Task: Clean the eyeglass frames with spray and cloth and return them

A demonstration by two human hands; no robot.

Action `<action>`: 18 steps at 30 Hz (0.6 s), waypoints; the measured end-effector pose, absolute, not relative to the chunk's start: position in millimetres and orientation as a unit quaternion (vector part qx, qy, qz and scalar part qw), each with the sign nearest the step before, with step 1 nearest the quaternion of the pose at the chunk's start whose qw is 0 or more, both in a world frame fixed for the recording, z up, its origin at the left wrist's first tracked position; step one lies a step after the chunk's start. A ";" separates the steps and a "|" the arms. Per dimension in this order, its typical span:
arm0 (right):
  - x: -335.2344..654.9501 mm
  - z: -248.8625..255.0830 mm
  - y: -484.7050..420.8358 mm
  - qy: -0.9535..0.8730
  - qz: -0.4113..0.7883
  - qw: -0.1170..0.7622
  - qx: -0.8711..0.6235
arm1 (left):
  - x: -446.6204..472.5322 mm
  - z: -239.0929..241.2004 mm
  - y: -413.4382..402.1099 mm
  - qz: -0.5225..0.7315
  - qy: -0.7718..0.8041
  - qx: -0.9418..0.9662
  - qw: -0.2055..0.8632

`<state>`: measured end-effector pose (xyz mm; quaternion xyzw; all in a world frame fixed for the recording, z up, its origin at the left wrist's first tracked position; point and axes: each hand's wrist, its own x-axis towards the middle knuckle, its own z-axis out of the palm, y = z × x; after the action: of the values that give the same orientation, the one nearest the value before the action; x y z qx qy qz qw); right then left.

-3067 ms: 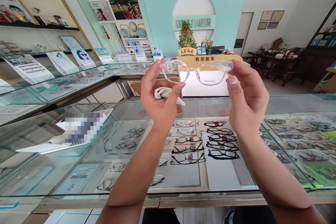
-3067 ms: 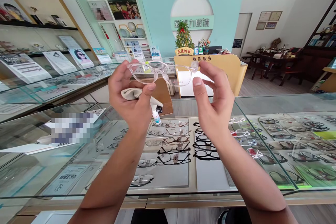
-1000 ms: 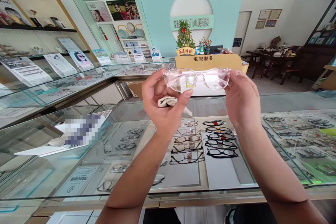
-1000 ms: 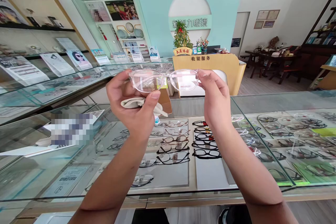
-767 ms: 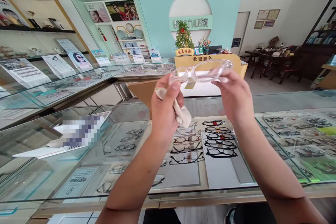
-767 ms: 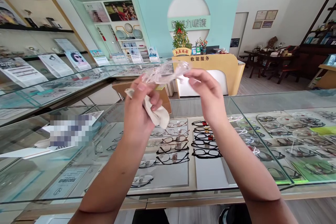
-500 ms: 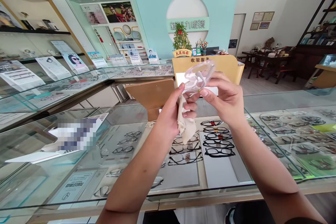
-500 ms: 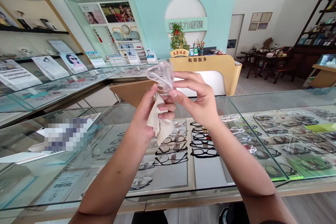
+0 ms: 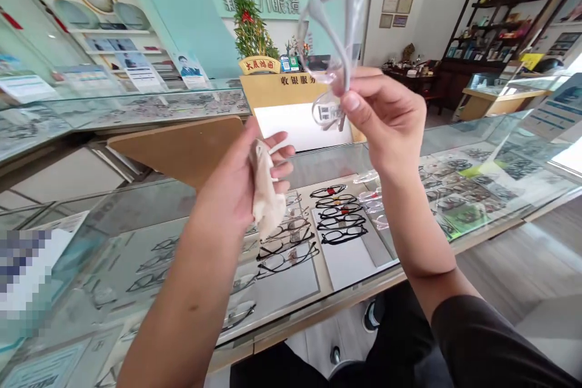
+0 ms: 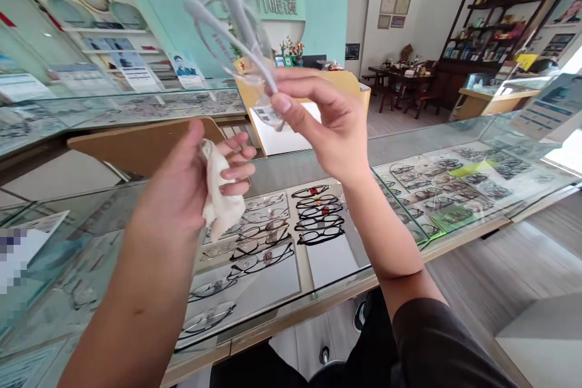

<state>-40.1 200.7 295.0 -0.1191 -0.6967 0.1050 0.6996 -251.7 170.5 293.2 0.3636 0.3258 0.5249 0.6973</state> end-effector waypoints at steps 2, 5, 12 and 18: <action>-29.7 296.6 196.1 -0.690 0.090 0.709 -0.117 | -258.6 300.1 168.8 0.536 0.312 0.366 0.694; -12.3 286.4 193.1 -0.700 0.088 0.689 -0.168 | -268.4 309.0 165.0 0.553 0.300 0.367 0.685; 59.6 218.4 224.0 -0.769 0.078 0.523 -0.359 | -277.4 318.5 159.6 0.601 0.269 0.398 0.639; 122.5 162.1 253.2 -0.851 0.005 0.265 -0.453 | -276.3 318.8 156.2 0.624 0.252 0.435 0.599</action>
<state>122.5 253.2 162.1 -0.4530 -0.8511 0.0047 0.2653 -276.3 156.2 318.8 0.4345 0.2523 0.6236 0.5988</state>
